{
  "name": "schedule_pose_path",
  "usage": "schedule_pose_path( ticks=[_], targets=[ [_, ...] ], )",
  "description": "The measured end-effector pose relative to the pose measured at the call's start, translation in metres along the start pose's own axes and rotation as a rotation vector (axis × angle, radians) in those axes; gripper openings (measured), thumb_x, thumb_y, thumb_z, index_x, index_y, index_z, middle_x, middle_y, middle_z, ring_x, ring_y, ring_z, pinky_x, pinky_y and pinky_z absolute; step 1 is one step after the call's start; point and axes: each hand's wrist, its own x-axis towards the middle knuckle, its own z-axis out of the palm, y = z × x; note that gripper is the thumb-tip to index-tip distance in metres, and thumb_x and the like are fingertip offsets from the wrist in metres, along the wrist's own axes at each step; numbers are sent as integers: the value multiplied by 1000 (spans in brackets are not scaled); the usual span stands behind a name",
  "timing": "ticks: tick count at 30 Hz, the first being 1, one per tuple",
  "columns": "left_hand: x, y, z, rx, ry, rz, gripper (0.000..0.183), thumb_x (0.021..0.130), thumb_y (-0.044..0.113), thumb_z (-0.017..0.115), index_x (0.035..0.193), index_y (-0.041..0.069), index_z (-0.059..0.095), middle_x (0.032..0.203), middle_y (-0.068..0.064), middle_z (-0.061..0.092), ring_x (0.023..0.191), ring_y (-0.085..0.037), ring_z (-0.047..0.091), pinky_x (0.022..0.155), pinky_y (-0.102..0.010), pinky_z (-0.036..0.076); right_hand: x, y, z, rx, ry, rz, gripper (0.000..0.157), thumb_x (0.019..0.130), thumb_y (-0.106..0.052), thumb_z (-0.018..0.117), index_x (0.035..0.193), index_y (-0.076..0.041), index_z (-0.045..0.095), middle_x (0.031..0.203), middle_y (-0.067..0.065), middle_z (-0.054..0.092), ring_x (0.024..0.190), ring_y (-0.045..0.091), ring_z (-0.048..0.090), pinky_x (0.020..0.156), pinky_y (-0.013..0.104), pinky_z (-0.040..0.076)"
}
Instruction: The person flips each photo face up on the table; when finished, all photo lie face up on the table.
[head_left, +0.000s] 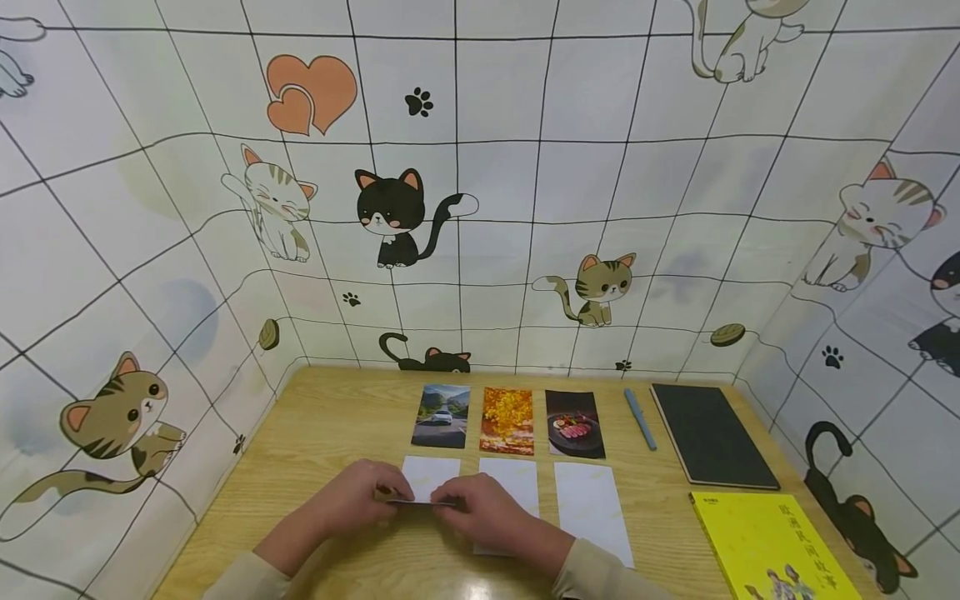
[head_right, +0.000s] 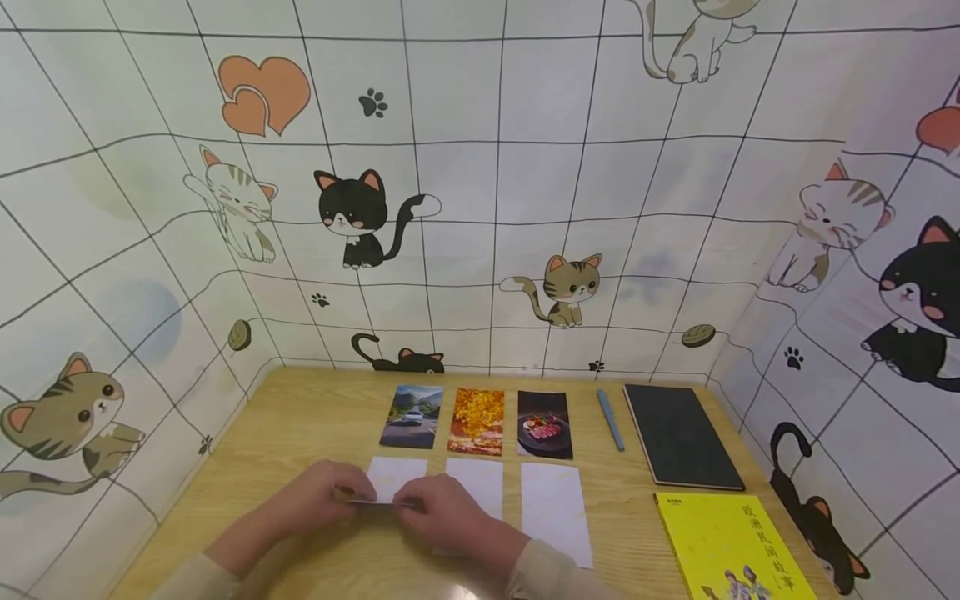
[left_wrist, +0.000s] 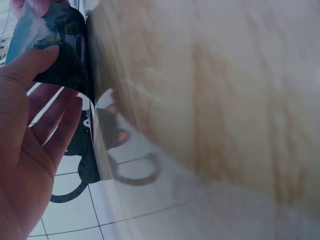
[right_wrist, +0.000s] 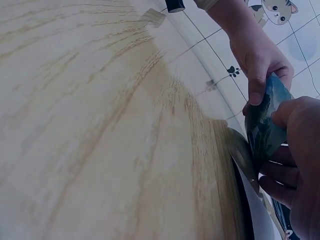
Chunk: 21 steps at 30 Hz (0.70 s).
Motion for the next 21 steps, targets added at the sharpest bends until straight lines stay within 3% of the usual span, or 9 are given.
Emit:
schedule_pose_path(
  ticks=[5, 13, 21],
  targets=[
    [1, 1, 0, -68, 7, -34, 36, 91, -7, 84, 104, 27, 85, 103, 19, 77, 98, -1, 72, 84, -29, 63, 1, 0, -1, 47, 12, 17, 13, 108, -18, 75, 116, -18, 85, 113, -9, 81, 104, -2, 73, 90, 22, 59],
    [2, 4, -1, -116, 116, 23, 29, 94, -3, 83, 102, 24, 85, 101, 13, 79, 94, -3, 73, 81, -30, 63, 3, -2, -6, 120, 76, 1, 12, 108, -14, 74, 110, -19, 85, 104, -11, 81, 94, -3, 73, 85, 22, 60],
    [4, 9, -5, -280, 184, -81, 7, 104, 16, 81, 101, 22, 83, 98, 8, 78, 87, -13, 74, 79, -32, 61, 9, -11, -15, 202, 181, 15, 11, 109, -21, 74, 109, -17, 84, 100, -4, 80, 81, 0, 65, 72, 22, 57]
  ],
)
